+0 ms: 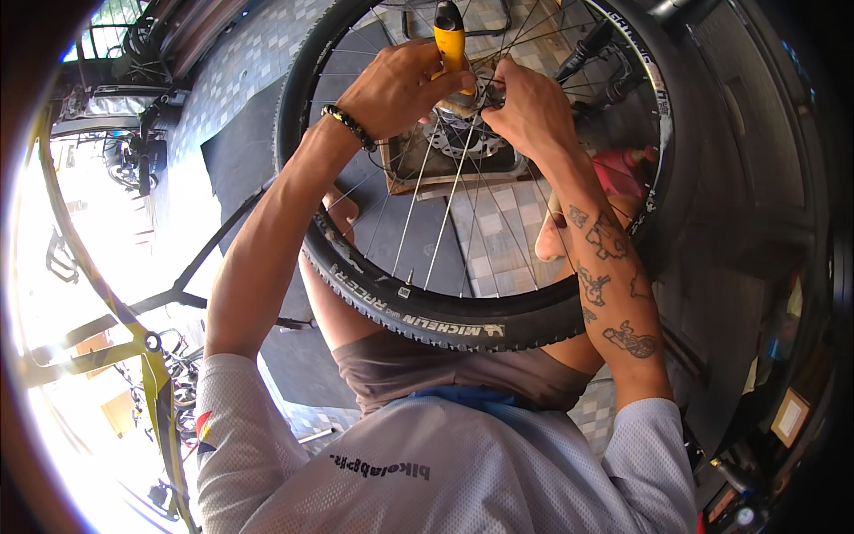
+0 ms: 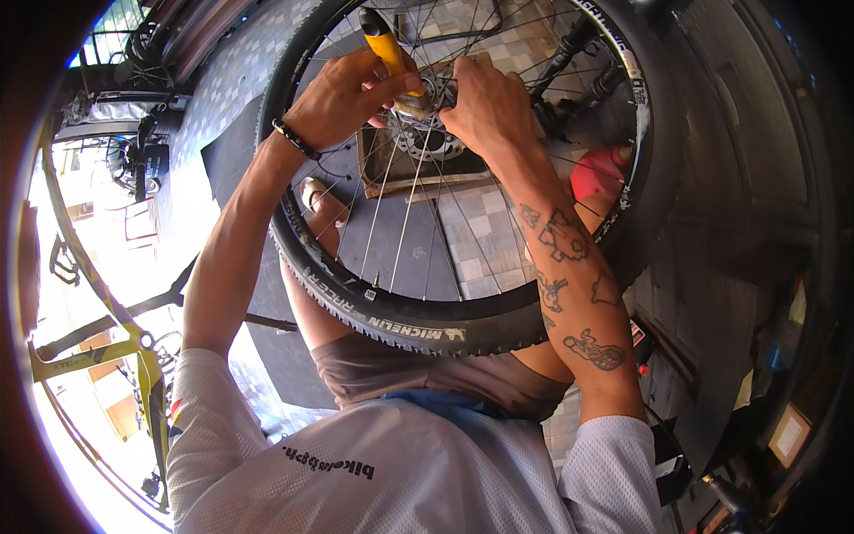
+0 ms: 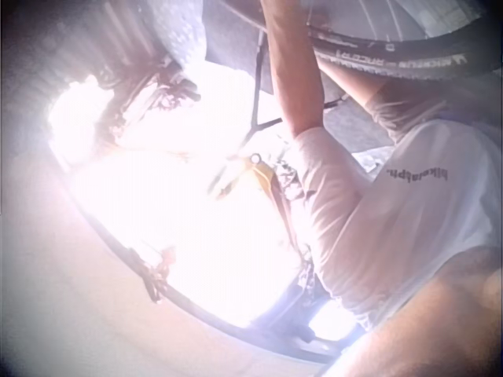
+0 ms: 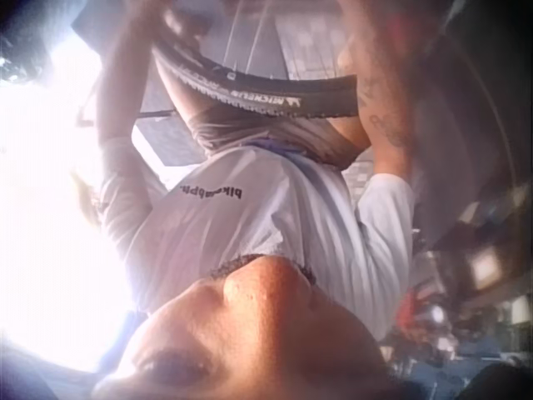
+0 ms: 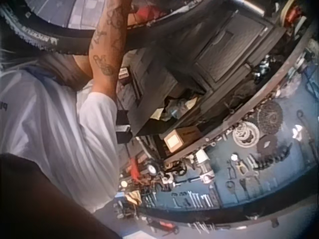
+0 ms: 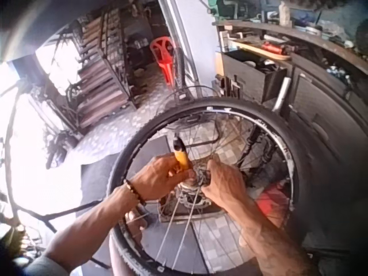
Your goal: The person scrubs small bicycle parts in a metal tray using a yellow brush and liquid, then wipes a bicycle wheel hub with a rag and applies lubricant with a brush. The person handles the parts one at a time and places them on the workbench.
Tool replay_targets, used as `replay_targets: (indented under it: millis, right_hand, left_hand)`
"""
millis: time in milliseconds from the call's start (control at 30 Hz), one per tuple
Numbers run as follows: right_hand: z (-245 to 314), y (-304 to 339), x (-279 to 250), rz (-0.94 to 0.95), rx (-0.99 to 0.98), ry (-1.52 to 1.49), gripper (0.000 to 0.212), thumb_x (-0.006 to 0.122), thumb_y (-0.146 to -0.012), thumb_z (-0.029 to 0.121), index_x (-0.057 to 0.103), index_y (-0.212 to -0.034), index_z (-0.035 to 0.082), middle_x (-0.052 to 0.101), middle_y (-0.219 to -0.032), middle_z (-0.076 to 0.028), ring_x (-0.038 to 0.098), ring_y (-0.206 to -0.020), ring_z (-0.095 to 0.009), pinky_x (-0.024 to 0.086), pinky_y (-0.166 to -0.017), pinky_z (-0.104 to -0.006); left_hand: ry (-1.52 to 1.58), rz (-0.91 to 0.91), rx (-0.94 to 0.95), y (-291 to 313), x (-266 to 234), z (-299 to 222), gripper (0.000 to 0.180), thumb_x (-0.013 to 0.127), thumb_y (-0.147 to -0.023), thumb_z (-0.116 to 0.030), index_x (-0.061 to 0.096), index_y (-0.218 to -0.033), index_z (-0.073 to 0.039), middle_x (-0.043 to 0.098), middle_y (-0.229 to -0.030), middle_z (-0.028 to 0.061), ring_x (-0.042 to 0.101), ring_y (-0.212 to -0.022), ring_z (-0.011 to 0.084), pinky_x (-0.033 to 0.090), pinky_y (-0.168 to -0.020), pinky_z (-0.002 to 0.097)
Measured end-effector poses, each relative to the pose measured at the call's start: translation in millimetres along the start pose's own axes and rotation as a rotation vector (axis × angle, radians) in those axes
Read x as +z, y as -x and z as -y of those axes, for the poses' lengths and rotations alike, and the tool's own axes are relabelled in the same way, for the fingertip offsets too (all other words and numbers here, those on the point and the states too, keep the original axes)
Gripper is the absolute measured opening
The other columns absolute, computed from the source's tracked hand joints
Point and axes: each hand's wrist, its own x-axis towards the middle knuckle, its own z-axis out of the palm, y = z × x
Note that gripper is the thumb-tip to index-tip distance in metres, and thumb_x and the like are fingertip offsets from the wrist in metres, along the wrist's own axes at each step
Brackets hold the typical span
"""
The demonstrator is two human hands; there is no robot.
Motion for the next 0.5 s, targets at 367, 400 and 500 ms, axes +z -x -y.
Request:
replay_targets:
  millis: [367, 400, 500]
  right_hand:
    - [-0.7, 1.3, 1.6, -0.017, -0.044, 0.058, 0.04, 0.086, -0.083, 0.024, 0.07, -0.11, 0.0, 0.079, -0.103, -0.019, 0.078, -0.098, -0.037, 0.06, -0.09, -0.0485]
    - [-0.6, 1.3, 1.8, -0.02, -0.05, 0.054, 0.04, 0.087, -0.083, 0.024, 0.07, -0.11, 0.0, 0.079, -0.103, -0.019, 0.078, -0.098, -0.037, 0.061, -0.09, -0.0483]
    - [-1.4, 0.8, 2.8, -0.032, -0.052, 0.077, 0.041, 0.087, -0.083, 0.025, 0.07, -0.11, 0.0, 0.079, -0.102, -0.02, 0.079, -0.097, -0.037, 0.061, -0.089, -0.0482]
  left_hand:
    - [-0.542, -0.102, 0.288, -15.5, -1.7, 1.1, 0.036, 0.075, -0.107, -0.041, 0.08, -0.119, -0.007, 0.075, -0.109, 0.0153, 0.077, -0.092, 0.029, 0.061, -0.084, 0.0419]
    - [-0.504, -0.09, 0.298, -16.4, -1.1, 1.5, 0.036, 0.075, -0.107, -0.041, 0.08, -0.119, -0.007, 0.075, -0.108, 0.0152, 0.077, -0.094, 0.0302, 0.06, -0.087, 0.0429]
    - [-0.535, -0.085, 0.326, -18.1, -2.9, 2.4, 0.032, 0.075, -0.106, -0.038, 0.08, -0.119, -0.008, 0.074, -0.108, 0.0148, 0.076, -0.095, 0.0311, 0.06, -0.088, 0.043]
